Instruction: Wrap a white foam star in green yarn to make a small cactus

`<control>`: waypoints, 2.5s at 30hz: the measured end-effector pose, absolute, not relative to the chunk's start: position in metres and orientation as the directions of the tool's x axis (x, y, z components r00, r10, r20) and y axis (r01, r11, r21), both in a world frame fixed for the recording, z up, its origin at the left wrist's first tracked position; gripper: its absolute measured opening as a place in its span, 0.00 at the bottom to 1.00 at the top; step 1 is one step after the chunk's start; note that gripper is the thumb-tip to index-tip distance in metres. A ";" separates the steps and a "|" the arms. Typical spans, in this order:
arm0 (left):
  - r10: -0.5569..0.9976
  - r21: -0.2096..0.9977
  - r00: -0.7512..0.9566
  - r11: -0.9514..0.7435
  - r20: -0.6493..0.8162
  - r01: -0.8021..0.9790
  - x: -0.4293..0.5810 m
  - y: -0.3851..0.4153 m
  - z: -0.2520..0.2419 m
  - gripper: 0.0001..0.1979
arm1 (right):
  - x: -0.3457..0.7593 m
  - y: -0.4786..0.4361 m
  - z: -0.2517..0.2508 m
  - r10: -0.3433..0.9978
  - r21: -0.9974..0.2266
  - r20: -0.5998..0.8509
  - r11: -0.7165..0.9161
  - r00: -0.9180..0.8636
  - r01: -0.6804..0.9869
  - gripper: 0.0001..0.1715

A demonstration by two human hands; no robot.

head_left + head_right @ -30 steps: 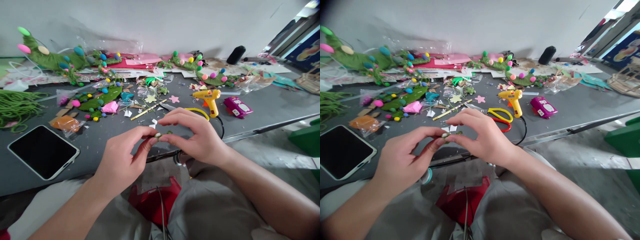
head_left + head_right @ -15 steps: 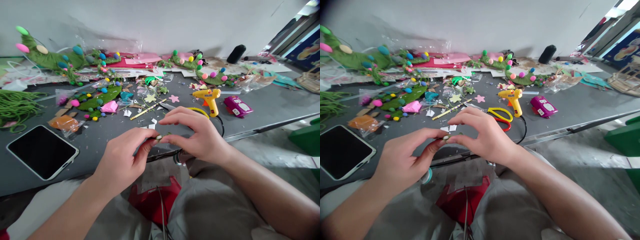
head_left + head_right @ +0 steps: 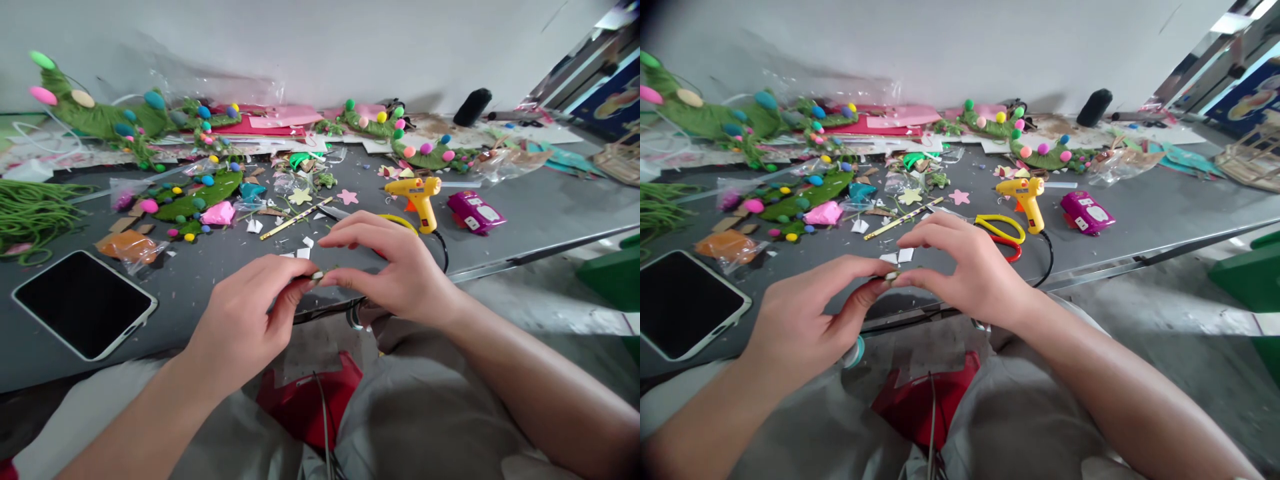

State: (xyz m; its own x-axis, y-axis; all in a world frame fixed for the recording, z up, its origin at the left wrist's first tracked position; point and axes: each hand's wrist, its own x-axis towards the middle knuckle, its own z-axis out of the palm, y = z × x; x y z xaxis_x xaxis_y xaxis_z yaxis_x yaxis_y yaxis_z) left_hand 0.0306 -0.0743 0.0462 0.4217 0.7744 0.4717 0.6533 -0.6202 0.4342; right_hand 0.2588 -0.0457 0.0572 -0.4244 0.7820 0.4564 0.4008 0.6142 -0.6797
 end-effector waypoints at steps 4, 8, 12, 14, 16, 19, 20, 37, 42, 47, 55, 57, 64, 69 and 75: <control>0.765 0.431 0.429 -0.632 0.480 0.645 0.031 -0.075 0.046 0.10 | 0.259 -0.046 0.057 0.784 -0.684 0.460 0.613 -0.418 0.395 0.19; 0.770 0.438 0.431 -0.628 0.471 0.643 0.030 -0.076 0.046 0.11 | 0.258 -0.045 0.056 0.782 -0.684 0.461 0.615 -0.420 0.392 0.19; 0.781 0.453 0.423 -0.616 0.459 0.645 0.030 -0.077 0.046 0.10 | 0.258 -0.045 0.056 0.782 -0.683 0.464 0.615 -0.416 0.394 0.19; 0.784 0.458 0.422 -0.612 0.454 0.644 0.030 -0.077 0.047 0.10 | 0.258 -0.046 0.056 0.780 -0.681 0.466 0.618 -0.418 0.393 0.19; 0.780 0.454 0.425 -0.617 0.459 0.643 0.031 -0.076 0.047 0.10 | 0.258 -0.046 0.056 0.779 -0.680 0.467 0.619 -0.418 0.394 0.19; 0.761 0.438 0.431 -0.637 0.485 0.634 0.031 -0.076 0.045 0.10 | 0.258 -0.046 0.056 0.778 -0.676 0.468 0.620 -0.419 0.398 0.19; 0.752 0.431 0.432 -0.647 0.498 0.629 0.031 -0.075 0.045 0.10 | 0.258 -0.046 0.056 0.777 -0.674 0.468 0.622 -0.420 0.399 0.19; 0.732 0.443 0.432 -0.670 0.527 0.595 0.031 -0.074 0.043 0.10 | 0.257 -0.047 0.057 0.777 -0.670 0.476 0.624 -0.413 0.402 0.19; 0.736 0.444 0.425 -0.665 0.527 0.601 0.032 -0.074 0.045 0.09 | 0.256 -0.048 0.058 0.798 -0.691 0.459 0.597 -0.390 0.408 0.17; 0.763 0.480 0.423 -0.640 0.489 0.600 0.032 -0.075 0.046 0.09 | 0.257 -0.048 0.061 0.863 -0.788 0.330 0.474 -0.382 0.392 0.19; 0.791 0.605 0.506 -0.599 0.344 0.525 0.033 -0.076 0.050 0.08 | 0.270 -0.037 0.066 0.827 -0.877 -0.090 0.198 -0.554 0.438 0.28; 0.804 0.648 0.512 -0.567 0.302 0.508 0.034 -0.076 0.053 0.08 | 0.273 -0.034 0.065 0.799 -0.889 -0.141 0.158 -0.584 0.430 0.30; 0.856 0.761 0.493 -0.424 0.158 0.491 0.034 -0.075 0.061 0.05 | 0.280 -0.029 0.063 0.781 -0.956 -0.143 0.050 -0.608 0.288 0.23; 0.878 0.814 0.445 -0.383 0.174 0.436 0.032 -0.071 0.057 0.04 | 0.279 -0.031 0.067 0.830 -0.964 -0.028 0.126 -0.557 0.236 0.16; 0.882 0.839 0.429 -0.376 0.194 0.393 0.033 -0.067 0.053 0.05 | 0.271 -0.040 0.064 0.887 -0.907 0.111 0.274 -0.447 0.320 0.28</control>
